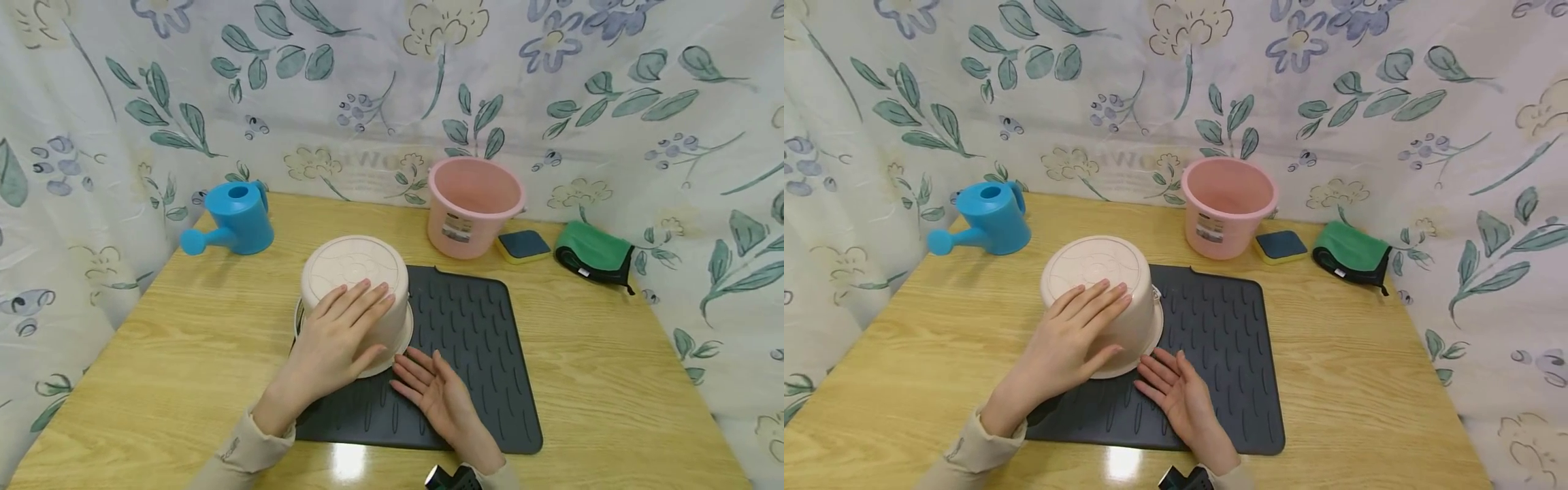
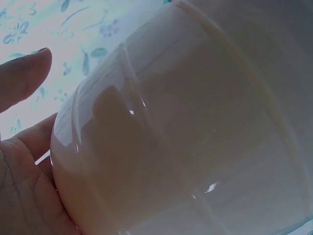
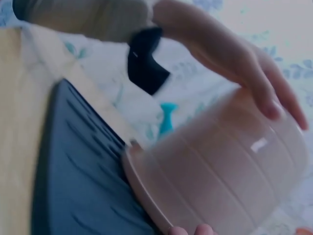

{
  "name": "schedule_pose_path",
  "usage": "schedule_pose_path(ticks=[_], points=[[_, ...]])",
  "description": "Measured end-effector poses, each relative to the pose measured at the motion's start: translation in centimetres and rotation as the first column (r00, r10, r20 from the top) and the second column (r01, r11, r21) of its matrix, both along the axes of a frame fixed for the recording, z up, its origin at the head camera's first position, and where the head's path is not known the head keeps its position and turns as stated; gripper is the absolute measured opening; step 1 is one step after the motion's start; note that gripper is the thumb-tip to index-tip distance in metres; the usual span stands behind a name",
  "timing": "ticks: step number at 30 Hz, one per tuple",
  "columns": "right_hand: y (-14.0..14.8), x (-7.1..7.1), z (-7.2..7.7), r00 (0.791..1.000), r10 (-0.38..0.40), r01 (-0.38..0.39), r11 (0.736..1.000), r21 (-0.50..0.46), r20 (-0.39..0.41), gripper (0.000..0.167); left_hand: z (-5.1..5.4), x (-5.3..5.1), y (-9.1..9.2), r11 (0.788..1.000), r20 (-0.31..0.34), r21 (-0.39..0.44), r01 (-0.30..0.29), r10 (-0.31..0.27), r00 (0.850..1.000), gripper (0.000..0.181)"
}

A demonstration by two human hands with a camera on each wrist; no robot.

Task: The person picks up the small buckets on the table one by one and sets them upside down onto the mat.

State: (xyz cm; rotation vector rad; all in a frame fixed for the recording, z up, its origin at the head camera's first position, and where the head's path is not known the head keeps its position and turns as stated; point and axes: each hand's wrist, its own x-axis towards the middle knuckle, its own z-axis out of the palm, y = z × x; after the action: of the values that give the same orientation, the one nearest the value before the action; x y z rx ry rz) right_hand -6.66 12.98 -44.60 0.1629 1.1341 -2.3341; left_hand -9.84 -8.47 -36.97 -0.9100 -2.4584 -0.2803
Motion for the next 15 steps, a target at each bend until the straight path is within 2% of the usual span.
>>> schedule_pose_path(ticks=[9,15], points=[[2.4,-1.5,0.7,0.992,-0.126,0.126,0.991,0.052,-0.003,0.058,0.1,0.1,0.2,0.999,0.005,0.027,-0.023,0.023,1.0,0.071],[4.0,-3.0,1.3,0.979,-0.167,0.183,0.973,0.141,-0.114,0.063,-0.1,0.2,0.5,0.999,-0.018,0.035,-0.036,0.037,0.999,0.07]])
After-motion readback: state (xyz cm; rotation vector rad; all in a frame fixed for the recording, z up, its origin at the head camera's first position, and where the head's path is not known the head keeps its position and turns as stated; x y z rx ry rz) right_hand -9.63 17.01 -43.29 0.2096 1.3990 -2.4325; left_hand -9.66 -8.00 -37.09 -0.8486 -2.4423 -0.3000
